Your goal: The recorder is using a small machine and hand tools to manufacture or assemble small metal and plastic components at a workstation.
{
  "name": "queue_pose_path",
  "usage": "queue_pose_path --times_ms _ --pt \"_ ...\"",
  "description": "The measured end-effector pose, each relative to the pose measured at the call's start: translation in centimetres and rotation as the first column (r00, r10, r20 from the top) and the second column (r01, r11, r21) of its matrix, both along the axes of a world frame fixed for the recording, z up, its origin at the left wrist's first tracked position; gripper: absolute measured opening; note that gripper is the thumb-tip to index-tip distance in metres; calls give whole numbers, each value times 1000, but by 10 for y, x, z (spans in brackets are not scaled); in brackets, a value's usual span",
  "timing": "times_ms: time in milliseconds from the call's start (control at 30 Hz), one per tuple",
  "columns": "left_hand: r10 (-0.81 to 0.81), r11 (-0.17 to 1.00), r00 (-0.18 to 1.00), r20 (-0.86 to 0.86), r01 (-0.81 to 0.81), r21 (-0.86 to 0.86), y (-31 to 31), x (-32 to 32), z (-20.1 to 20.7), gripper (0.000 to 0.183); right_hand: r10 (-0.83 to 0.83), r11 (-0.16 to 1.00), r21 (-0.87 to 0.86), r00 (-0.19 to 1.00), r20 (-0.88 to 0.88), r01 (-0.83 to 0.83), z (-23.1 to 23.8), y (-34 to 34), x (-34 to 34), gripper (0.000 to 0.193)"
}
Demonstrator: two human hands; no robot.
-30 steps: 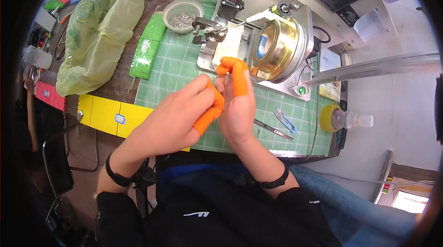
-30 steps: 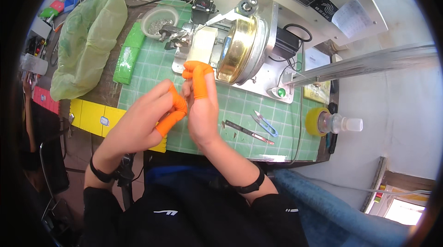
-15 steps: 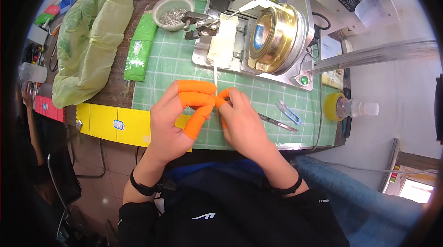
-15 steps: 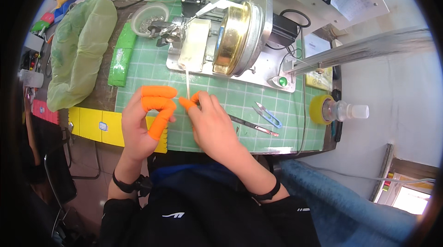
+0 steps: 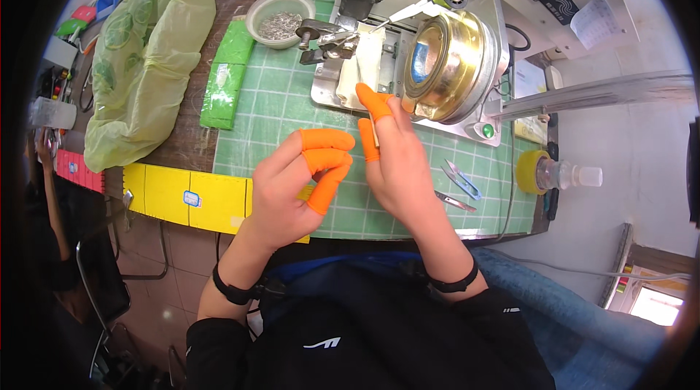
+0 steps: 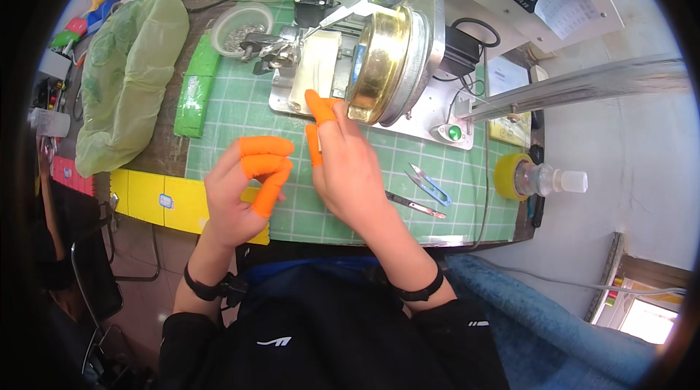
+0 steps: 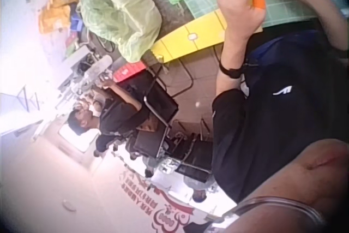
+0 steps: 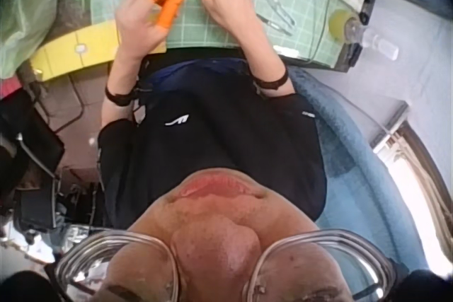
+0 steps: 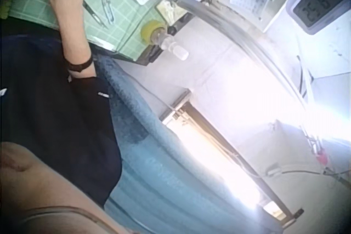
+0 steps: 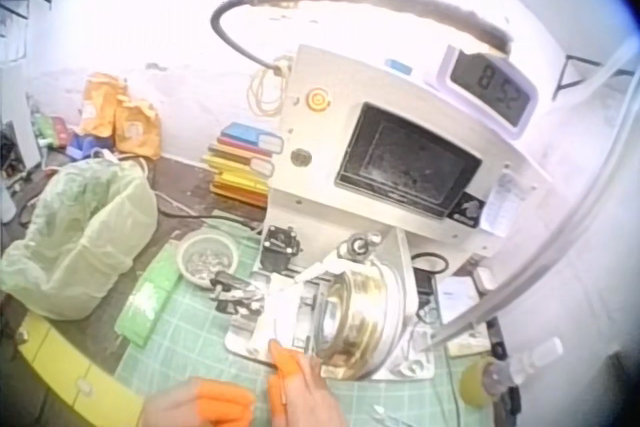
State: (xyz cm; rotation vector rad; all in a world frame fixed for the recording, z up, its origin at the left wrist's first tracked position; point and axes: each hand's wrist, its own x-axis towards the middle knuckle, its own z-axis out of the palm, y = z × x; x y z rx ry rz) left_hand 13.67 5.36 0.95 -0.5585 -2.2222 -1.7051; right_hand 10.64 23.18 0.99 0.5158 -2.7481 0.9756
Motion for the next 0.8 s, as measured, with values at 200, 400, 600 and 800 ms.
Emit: queue_pose_path --times_ms 200,400,600,800 --pt "25 999 997 -69 -28 -40 0 -1 -2 18 13 997 -72 993 -116 -22 -7 6 12 47" --pt "28 999 999 -42 -29 -24 -2 -1 -1 19 97 968 -214 983 -156 -129 9 34 40 37" --pt "27 999 996 -86 -30 -40 -1 -3 -1 21 108 947 -273 969 -221 -168 25 32 38 33" --pt "32 998 995 -99 -37 -50 -3 -3 -1 21 151 953 -230 967 -206 -197 16 36 39 31"
